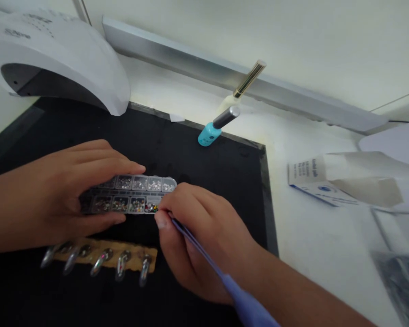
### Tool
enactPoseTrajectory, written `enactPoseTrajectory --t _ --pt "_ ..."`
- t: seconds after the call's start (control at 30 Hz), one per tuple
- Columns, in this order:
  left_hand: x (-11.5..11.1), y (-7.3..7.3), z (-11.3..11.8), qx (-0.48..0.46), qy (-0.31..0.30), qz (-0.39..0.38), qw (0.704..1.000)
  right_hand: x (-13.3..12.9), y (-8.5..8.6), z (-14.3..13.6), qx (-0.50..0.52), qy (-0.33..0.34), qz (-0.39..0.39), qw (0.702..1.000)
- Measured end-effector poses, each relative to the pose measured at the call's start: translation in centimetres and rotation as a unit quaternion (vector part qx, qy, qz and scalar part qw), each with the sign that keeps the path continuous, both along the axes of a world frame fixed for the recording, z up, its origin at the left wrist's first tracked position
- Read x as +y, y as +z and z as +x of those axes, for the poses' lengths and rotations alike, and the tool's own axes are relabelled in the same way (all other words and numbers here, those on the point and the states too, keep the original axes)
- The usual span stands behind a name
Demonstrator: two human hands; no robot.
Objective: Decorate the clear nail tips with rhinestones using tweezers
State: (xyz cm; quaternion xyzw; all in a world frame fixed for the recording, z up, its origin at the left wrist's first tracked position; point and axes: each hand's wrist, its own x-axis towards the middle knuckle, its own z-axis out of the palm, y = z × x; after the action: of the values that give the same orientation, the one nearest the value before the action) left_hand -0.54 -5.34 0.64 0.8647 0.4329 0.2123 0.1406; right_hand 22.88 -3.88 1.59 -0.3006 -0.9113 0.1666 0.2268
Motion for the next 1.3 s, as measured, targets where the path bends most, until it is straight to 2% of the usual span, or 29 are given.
enactPoseTrajectory --t 0.3,0.47,0.73,1.13,1.3 --pt "-0.3 0.5 0.1 0.037 -0.012 0.027 0.999 -0.5 0.6 -0.6 -0.026 -0.002 0.064 0.998" --pt "-0.4 1.0 0.2 0.059 -0.022 0.015 0.998 -0.1 1.1 -0.7 -0.045 0.004 0.033 0.998" --pt "-0.3 0.9 0.3 0.052 -0.028 0.005 0.998 -0.3 1.2 -1.0 -0.047 -0.045 0.004 0.998" --pt "-0.3 0.8 0.3 0.062 -0.03 0.006 0.998 -0.2 1.3 -0.8 -0.034 -0.038 -0.024 0.998" --pt "-0.4 0.8 0.4 0.069 -0.036 0.029 0.997 -0.2 1.5 -0.5 -0.047 -0.009 -0.024 0.999"
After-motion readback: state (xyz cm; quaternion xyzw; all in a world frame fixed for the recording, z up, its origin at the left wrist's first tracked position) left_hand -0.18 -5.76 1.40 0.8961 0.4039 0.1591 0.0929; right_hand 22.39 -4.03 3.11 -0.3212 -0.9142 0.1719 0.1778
